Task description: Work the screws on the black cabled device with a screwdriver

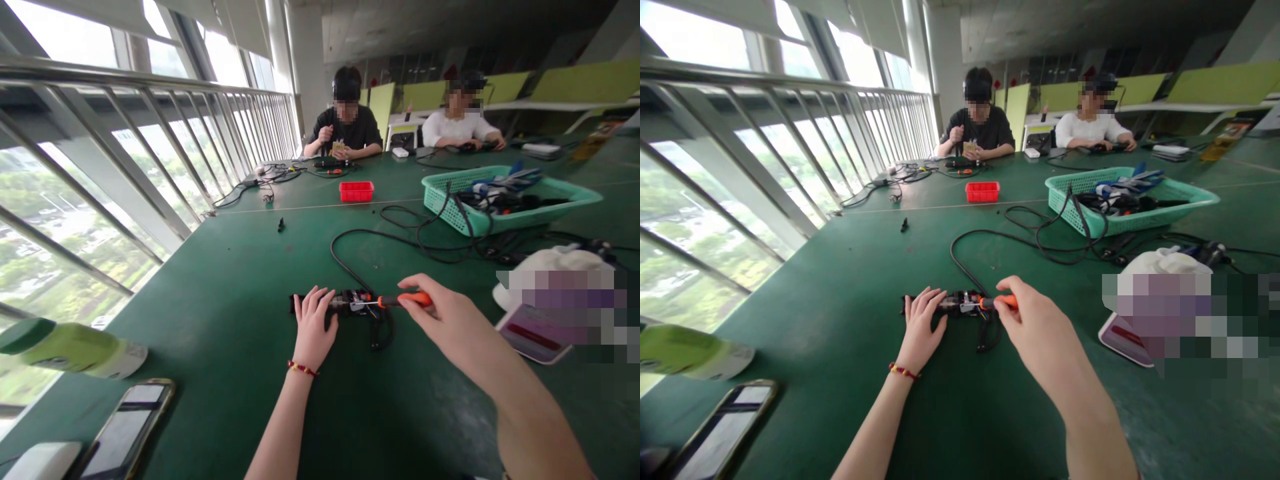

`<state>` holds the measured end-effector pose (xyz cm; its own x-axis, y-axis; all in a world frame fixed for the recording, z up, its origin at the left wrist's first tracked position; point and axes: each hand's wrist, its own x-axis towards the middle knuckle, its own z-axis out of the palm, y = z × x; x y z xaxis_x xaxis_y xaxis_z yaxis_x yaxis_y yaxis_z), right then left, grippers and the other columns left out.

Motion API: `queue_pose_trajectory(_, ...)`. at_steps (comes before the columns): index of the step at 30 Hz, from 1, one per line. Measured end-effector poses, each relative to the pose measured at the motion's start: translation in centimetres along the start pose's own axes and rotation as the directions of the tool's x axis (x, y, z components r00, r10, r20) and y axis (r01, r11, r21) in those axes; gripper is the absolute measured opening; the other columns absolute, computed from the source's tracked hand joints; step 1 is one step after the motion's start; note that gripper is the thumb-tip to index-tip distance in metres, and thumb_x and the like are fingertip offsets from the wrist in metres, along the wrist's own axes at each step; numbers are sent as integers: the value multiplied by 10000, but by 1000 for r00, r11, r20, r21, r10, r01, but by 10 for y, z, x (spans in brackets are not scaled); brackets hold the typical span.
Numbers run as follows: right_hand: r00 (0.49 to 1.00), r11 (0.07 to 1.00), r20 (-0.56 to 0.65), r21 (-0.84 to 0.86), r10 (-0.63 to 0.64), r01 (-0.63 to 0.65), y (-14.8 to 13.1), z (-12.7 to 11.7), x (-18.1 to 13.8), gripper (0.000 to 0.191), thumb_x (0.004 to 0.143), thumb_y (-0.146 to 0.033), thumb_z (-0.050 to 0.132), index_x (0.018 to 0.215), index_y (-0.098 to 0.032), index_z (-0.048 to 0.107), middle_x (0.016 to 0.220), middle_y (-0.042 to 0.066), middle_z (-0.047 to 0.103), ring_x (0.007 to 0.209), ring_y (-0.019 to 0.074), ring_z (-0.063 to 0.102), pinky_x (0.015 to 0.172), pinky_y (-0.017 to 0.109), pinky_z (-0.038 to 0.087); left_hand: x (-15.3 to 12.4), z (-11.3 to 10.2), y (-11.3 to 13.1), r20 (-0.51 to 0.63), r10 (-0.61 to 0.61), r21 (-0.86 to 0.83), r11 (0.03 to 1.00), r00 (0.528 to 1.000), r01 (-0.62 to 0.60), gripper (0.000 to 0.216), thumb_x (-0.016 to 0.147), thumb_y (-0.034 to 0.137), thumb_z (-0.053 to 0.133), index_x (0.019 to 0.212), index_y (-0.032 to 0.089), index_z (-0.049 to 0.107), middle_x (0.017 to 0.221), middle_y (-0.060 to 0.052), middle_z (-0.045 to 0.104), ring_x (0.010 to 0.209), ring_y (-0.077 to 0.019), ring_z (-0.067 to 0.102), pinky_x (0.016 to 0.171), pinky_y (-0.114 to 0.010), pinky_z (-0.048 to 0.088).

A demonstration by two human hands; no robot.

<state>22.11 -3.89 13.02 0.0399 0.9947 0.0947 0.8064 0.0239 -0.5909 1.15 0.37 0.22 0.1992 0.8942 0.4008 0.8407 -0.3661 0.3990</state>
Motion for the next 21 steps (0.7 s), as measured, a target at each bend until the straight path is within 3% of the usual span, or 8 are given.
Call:
queue_pose_trajectory(3, 995, 998, -76, 7, -66, 66, -3, -1, 0, 212, 800, -281, 483, 989, -238, 570, 900, 38, 672, 698, 170, 625, 589, 260, 430, 1, 1, 2, -17, -4, 43, 999, 1000, 4, 430, 817, 127, 464, 1232, 236, 476, 1265, -49, 531, 1283, -234, 368, 1125, -564, 98)
queue_pose_trajectory(7, 997, 996, 28, -50, 77, -76, -11, -1, 0, 254, 831, -452, 448, 896, -254, 594, 591, -4, 601, 529, 169, 560, 489, 253, 365, 1, 1, 3, -24, -6, 78, 997, 1000, 8, 431, 813, 138, 473, 1233, 234, 477, 1265, -50, 532, 1278, -238, 375, 1127, -560, 107)
queue_pose_trajectory(10, 992, 991, 58, -71, 116, -112, -14, 0, 0, 340, 869, -479, 352, 809, -251, 598, 526, -3, 563, 493, 165, 540, 462, 245, 336, 1, 1, 3, -17, -5, 81, 997, 1000, 7, 429, 816, 145, 469, 1235, 237, 476, 1266, -49, 533, 1274, -239, 380, 1127, -556, 110)
queue_pose_trajectory(13, 997, 993, -10, -80, 83, -83, -11, 0, 0, 235, 829, -405, 444, 938, -246, 577, 591, 0, 595, 529, 170, 560, 467, 239, 341, 1, 1, 3, -17, -9, 78, 997, 1000, 10, 434, 814, 144, 469, 1237, 240, 476, 1271, -48, 531, 1276, -238, 378, 1128, -555, 104)
queue_pose_trajectory(16, 998, 999, -60, -34, 30, -32, -8, 0, -1, 292, 792, -344, 491, 1060, -232, 517, 643, -7, 602, 535, 157, 555, 477, 232, 360, 2, 1, 3, -18, -14, 80, 997, 1000, 16, 436, 813, 143, 471, 1237, 241, 475, 1270, -44, 531, 1275, -234, 378, 1129, -554, 100)
queue_pose_trajectory(19, 998, 998, 35, -29, 57, -56, -9, 1, -3, 262, 845, -406, 406, 994, -235, 536, 542, -25, 547, 478, 155, 521, 459, 234, 340, 1, 1, 4, -16, -14, 83, 996, 1000, 15, 429, 816, 151, 471, 1236, 240, 478, 1267, -46, 533, 1272, -235, 381, 1129, -553, 106)
queue_pose_trajectory(21, 990, 993, 99, -62, 102, -96, -10, 2, -4, 338, 890, -436, 289, 881, -241, 565, 474, -26, 494, 463, 162, 512, 464, 243, 331, 1, 1, 4, -15, -12, 85, 996, 1000, 13, 427, 819, 157, 469, 1238, 239, 476, 1271, -50, 530, 1276, -239, 378, 1128, -554, 108)
